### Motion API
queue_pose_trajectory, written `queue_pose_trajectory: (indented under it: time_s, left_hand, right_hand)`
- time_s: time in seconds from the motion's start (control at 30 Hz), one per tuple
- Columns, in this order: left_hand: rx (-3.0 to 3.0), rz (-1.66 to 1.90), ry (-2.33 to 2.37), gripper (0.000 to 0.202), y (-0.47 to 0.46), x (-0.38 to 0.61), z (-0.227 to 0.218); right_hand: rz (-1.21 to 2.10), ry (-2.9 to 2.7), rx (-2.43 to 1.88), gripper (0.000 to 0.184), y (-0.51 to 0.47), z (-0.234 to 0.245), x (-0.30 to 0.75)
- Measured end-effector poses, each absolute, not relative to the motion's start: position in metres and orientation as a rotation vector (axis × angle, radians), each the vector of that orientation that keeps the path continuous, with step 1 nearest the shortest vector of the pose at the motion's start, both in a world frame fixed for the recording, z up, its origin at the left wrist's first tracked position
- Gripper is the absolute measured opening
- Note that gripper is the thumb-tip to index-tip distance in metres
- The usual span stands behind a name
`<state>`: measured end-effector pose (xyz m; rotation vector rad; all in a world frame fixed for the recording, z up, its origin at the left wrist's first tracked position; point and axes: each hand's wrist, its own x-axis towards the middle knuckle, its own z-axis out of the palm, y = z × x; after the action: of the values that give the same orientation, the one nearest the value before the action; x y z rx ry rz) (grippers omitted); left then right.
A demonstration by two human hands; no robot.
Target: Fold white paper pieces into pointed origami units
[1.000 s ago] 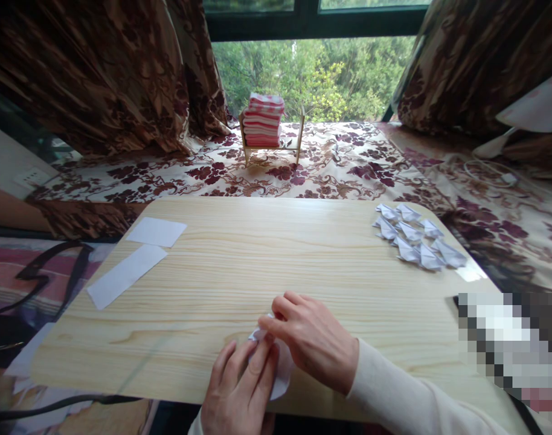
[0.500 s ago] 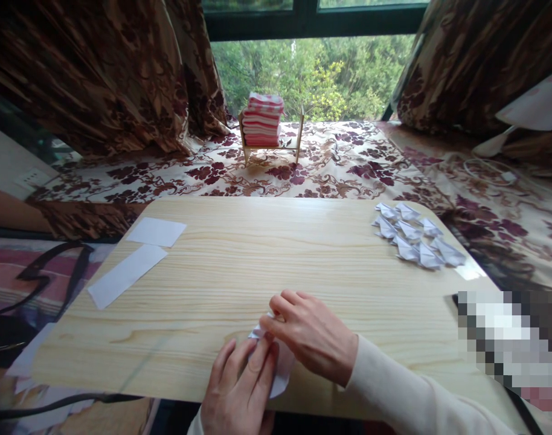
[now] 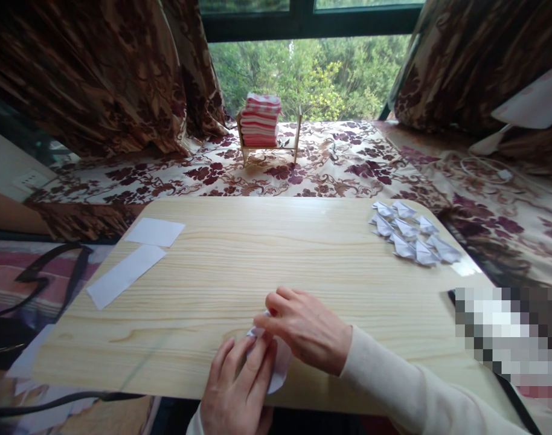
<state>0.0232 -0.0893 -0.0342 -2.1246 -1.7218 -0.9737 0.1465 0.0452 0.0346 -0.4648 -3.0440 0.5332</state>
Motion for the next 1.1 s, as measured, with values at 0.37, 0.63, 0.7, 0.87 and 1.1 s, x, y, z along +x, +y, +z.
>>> queue_pose_trajectory:
  time_s: [0.37, 0.63, 0.7, 0.87, 1.1]
  left_hand:
    - [-2.219, -0.871, -1.735, 0.036, -0.094, 0.018, -0.031]
    - [-2.255, -0.84, -1.703, 0.038, -0.094, 0.016, -0.03]
    - [-2.241, -0.864, -1.736, 0.038, -0.094, 0.018, -0.029]
    - [-2.225, -0.902, -1.785, 0.039, -0.094, 0.021, -0.029]
    - [-2.274, -0.83, -1.688, 0.041, -0.094, 0.016, -0.031]
  right_hand:
    - [0.576, -2.952, -0.523, 0.034, 0.035, 0.031, 0.161]
    - [0.592, -2.932, -0.574, 0.027, 0.036, 0.03, 0.155]
    - [0.604, -2.921, -0.591, 0.029, 0.037, 0.03, 0.156]
    - [0.571, -2.928, -0.554, 0.025, 0.039, 0.028, 0.156]
    - [0.545, -2.867, -0.506, 0.03, 0.036, 0.02, 0.163]
